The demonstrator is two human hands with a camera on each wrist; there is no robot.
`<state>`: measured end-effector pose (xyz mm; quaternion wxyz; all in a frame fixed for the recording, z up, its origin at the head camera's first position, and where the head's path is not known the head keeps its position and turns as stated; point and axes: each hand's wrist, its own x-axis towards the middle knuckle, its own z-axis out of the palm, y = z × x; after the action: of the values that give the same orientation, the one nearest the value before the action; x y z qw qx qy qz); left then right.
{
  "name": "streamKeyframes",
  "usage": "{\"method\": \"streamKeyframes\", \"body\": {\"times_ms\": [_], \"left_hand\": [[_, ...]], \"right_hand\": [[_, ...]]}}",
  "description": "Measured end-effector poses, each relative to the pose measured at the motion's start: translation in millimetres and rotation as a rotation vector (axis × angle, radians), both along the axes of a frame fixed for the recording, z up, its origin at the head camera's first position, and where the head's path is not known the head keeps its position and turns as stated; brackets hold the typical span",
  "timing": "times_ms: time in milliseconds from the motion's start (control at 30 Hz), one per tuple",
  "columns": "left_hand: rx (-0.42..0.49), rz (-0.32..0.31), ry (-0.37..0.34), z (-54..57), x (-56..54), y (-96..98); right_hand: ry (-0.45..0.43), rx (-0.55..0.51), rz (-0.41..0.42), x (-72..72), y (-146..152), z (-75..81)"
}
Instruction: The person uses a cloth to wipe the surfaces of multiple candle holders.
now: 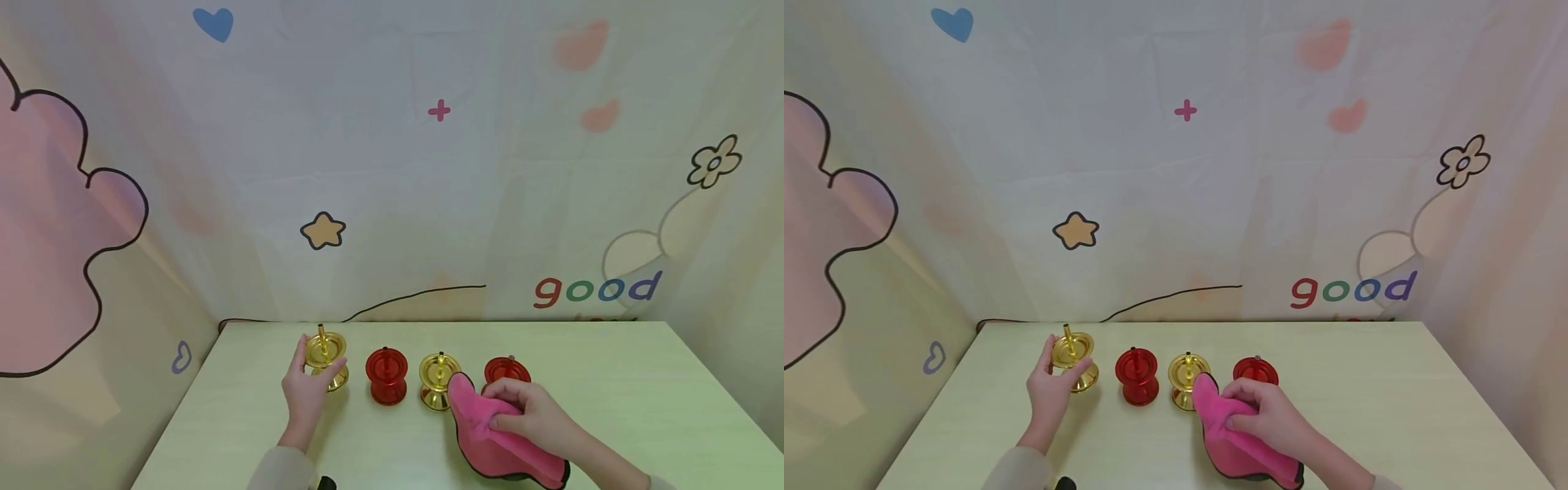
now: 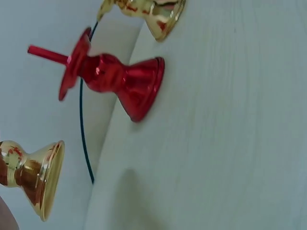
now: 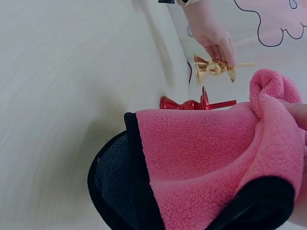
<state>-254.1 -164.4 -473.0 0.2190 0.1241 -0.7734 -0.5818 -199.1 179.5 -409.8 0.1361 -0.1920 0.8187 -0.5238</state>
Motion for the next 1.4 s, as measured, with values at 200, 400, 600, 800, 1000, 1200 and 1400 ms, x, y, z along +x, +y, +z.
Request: {"method": "streamKeyframes", "body": {"times_ms": [200,400,600,800,1000,1200,1400], "left_hand": [[-0.002,0.074,-0.062,-18.1,-6.7,-12.6],[0.024,0.086,-0.088,-27.7,-11.7,-18.3],[0.035,0.102,-0.12,-35.0,-13.9,-18.4],[0.049,0.115,-0.147,-40.1,-14.3,-17.0],[0.038,0.121,-0.144,-45.9,-13.3,-15.1],[-0.026,0.043,-0.152,-48.7,-11.0,-14.1],[-0.082,0.083,-0.04,-33.6,0.5,0.1]], "right_hand": [[0.022,0.035,0.014,1.7,1,-2.7],[0.019,0.047,0.016,3.0,2,-3.8],[-0.007,0.027,0.023,3.8,3,-5.2],[0.014,-0.002,0.044,5.3,4,-5.5],[0.022,0.009,0.04,6.5,5,-4.6],[0.021,0.027,0.03,7.8,7,-3.9],[0.026,0.032,0.019,8.6,11,-1.0]]}}
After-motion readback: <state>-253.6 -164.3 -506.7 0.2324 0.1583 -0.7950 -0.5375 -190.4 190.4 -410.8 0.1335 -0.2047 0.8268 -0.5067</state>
